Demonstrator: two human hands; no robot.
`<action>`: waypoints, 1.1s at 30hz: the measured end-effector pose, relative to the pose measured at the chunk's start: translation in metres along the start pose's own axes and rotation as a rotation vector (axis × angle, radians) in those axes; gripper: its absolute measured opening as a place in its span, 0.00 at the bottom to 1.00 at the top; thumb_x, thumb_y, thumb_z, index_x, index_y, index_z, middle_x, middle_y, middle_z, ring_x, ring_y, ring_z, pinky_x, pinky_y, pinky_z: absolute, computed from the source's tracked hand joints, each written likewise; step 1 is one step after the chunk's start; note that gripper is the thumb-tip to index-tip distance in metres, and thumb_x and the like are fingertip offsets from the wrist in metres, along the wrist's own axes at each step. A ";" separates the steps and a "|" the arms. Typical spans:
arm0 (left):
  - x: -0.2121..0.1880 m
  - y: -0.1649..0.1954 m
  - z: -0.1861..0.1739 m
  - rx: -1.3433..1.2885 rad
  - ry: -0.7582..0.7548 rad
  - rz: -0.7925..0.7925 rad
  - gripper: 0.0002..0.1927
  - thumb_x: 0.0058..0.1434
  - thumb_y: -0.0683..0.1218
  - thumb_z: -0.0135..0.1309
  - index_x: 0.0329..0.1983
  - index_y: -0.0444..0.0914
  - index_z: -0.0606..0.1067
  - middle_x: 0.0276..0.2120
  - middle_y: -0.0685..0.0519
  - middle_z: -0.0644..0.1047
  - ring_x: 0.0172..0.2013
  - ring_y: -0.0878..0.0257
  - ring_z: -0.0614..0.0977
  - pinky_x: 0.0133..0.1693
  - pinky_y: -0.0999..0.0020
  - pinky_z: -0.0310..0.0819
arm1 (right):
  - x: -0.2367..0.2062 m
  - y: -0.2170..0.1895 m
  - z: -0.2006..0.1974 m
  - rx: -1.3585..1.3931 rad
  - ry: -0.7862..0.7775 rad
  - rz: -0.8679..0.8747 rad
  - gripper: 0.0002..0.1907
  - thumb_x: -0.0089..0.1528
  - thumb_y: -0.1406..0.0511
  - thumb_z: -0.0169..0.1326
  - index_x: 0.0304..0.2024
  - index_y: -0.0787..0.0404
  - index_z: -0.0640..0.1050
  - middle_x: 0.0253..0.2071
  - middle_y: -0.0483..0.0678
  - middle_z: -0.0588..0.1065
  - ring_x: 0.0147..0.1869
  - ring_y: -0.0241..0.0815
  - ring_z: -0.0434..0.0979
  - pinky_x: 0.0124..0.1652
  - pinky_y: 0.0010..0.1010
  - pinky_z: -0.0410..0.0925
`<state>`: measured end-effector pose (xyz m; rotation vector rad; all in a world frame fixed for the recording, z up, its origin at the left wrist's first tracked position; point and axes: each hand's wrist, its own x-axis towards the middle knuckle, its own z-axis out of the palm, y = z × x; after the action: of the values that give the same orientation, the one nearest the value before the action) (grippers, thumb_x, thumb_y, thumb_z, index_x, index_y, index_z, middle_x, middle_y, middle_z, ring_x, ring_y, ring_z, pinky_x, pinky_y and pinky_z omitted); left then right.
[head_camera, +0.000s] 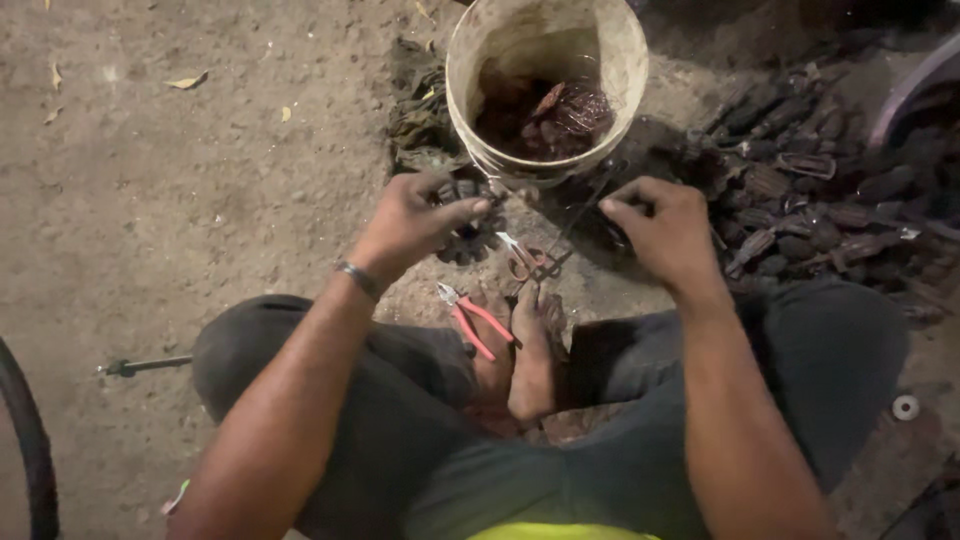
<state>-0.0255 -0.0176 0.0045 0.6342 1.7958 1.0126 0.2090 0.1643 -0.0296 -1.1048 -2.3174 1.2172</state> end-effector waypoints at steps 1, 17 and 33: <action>0.000 -0.001 0.000 0.032 -0.005 0.041 0.16 0.57 0.51 0.65 0.43 0.36 0.82 0.27 0.56 0.82 0.22 0.71 0.79 0.22 0.73 0.72 | 0.002 0.000 0.003 -0.050 -0.018 0.011 0.10 0.60 0.65 0.65 0.41 0.64 0.84 0.33 0.52 0.81 0.34 0.42 0.80 0.38 0.32 0.71; 0.002 -0.010 0.011 0.041 -0.280 0.085 0.15 0.54 0.49 0.70 0.40 0.36 0.81 0.30 0.53 0.80 0.27 0.70 0.79 0.28 0.70 0.75 | -0.011 -0.022 0.038 0.183 -0.288 -0.391 0.09 0.60 0.71 0.59 0.43 0.65 0.78 0.39 0.53 0.76 0.43 0.48 0.79 0.44 0.35 0.71; 0.001 0.000 0.007 0.104 -0.165 0.053 0.14 0.58 0.49 0.66 0.40 0.35 0.82 0.26 0.52 0.83 0.23 0.69 0.80 0.23 0.71 0.75 | -0.020 -0.028 0.022 0.062 0.018 -0.400 0.03 0.60 0.72 0.58 0.37 0.64 0.79 0.37 0.53 0.77 0.43 0.52 0.79 0.44 0.39 0.71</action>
<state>-0.0196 -0.0138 0.0023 0.8105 1.7016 0.8792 0.1958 0.1265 -0.0185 -0.5870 -2.3198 1.1072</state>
